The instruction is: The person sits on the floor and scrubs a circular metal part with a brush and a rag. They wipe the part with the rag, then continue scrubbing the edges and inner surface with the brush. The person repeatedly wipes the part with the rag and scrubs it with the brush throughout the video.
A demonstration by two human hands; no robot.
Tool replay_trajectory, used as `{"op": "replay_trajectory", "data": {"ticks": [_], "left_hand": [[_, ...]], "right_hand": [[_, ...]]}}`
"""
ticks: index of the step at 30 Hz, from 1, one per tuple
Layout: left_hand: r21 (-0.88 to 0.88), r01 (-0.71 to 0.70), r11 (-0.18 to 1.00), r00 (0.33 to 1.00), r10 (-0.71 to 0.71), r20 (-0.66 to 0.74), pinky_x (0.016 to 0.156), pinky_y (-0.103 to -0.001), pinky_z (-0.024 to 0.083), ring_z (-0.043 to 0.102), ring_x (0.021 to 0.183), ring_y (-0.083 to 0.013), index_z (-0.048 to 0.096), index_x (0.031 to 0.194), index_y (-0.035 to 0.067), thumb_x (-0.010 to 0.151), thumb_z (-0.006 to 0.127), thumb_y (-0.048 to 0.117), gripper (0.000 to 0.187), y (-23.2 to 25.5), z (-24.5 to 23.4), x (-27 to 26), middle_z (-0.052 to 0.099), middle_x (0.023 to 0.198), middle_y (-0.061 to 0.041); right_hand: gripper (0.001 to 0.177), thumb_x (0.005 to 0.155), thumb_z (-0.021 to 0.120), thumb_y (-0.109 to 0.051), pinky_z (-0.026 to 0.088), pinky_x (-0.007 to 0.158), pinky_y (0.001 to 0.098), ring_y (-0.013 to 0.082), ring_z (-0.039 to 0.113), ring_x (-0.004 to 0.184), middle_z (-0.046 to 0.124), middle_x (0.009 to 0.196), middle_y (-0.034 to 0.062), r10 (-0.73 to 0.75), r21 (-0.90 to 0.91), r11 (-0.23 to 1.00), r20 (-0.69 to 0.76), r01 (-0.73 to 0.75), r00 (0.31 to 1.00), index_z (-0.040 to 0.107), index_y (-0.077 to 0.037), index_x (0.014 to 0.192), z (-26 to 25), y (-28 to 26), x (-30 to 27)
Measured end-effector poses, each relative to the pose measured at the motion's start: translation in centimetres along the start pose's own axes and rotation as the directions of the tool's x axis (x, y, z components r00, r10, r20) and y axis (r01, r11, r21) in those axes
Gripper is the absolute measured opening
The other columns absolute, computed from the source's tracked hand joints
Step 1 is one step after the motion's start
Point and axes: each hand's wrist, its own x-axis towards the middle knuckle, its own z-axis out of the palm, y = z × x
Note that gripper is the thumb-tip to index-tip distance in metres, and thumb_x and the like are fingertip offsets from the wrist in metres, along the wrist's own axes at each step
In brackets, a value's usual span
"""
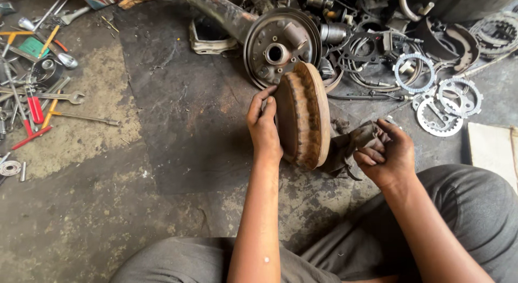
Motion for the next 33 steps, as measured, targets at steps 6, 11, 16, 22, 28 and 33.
{"op": "replay_trajectory", "data": {"ticks": [6,11,16,22,28,33], "left_hand": [[0.045,0.027,0.999,1.000,-0.028,0.006,0.087,-0.028,0.040,0.051,0.096,-0.0127,0.070,0.121,0.000,0.104,0.055,0.007,0.024,-1.2,0.5,0.0,0.060,0.106,-0.004],[0.294,0.010,0.956,1.000,-0.014,0.014,0.058,-0.022,0.032,0.037,0.064,-0.0043,0.072,0.119,0.004,0.101,0.059,0.008,0.023,-0.4,0.9,-0.8,0.048,0.078,0.006],[0.394,-0.157,0.906,0.987,0.157,0.032,0.068,-0.019,0.042,0.047,0.074,-0.0017,0.071,0.118,0.002,0.099,0.060,0.007,0.022,0.3,0.0,-0.5,0.059,0.089,0.007],[0.005,0.106,0.994,0.993,-0.106,-0.060,0.081,-0.029,0.042,0.053,0.090,-0.0136,0.069,0.118,0.002,0.100,0.057,0.011,0.024,-0.1,-1.6,1.0,0.061,0.099,-0.004],[-0.158,0.340,0.927,0.932,-0.354,-0.078,0.090,-0.036,0.051,0.064,0.100,-0.0207,0.071,0.114,0.008,0.099,0.053,0.031,0.032,0.6,-2.1,1.9,0.071,0.109,-0.007],[-0.186,0.428,0.884,0.898,-0.440,-0.022,0.094,-0.038,0.050,0.064,0.104,-0.0256,0.070,0.115,0.007,0.101,0.051,0.044,0.044,2.0,-2.5,2.0,0.070,0.111,-0.012]], "right_hand": [[0.031,0.098,0.057,-0.026,0.017,0.040,0.0245,0.0066,0.020,0.041,0.028,0.053,-0.0083,-0.026,-0.021,0.999,-0.056,0.025,0.998,0.045,-0.021,0.070,0.3,-0.4,-0.3],[0.026,0.097,0.058,-0.026,0.018,0.041,0.0240,0.0066,0.020,0.042,0.028,0.053,-0.0078,-0.057,-0.032,0.998,-0.120,0.054,0.991,0.048,-0.021,0.073,0.5,-0.7,-0.5],[0.029,0.097,0.059,-0.027,0.019,0.041,0.0246,0.0073,0.021,0.041,0.028,0.053,-0.0068,-0.042,-0.042,0.998,-0.118,0.038,0.992,0.046,-0.020,0.072,0.3,-0.5,-0.3],[0.032,0.098,0.055,-0.026,0.020,0.038,0.0258,0.0082,0.020,0.037,0.027,0.049,-0.0066,0.017,-0.171,0.985,-0.039,-0.023,0.999,0.041,-0.020,0.069,0.3,0.1,0.0],[0.032,0.099,0.053,-0.026,0.019,0.039,0.0248,0.0078,0.020,0.038,0.026,0.049,-0.0059,0.100,-0.282,0.945,-0.235,-0.166,0.967,0.043,-0.018,0.070,0.1,1.3,0.5],[0.023,0.101,0.049,-0.024,0.023,0.037,0.0255,0.0087,0.025,0.035,0.053,0.055,0.0035,0.125,-0.440,0.874,-0.205,-0.206,0.971,0.056,-0.013,0.082,0.5,2.7,0.4]]}}
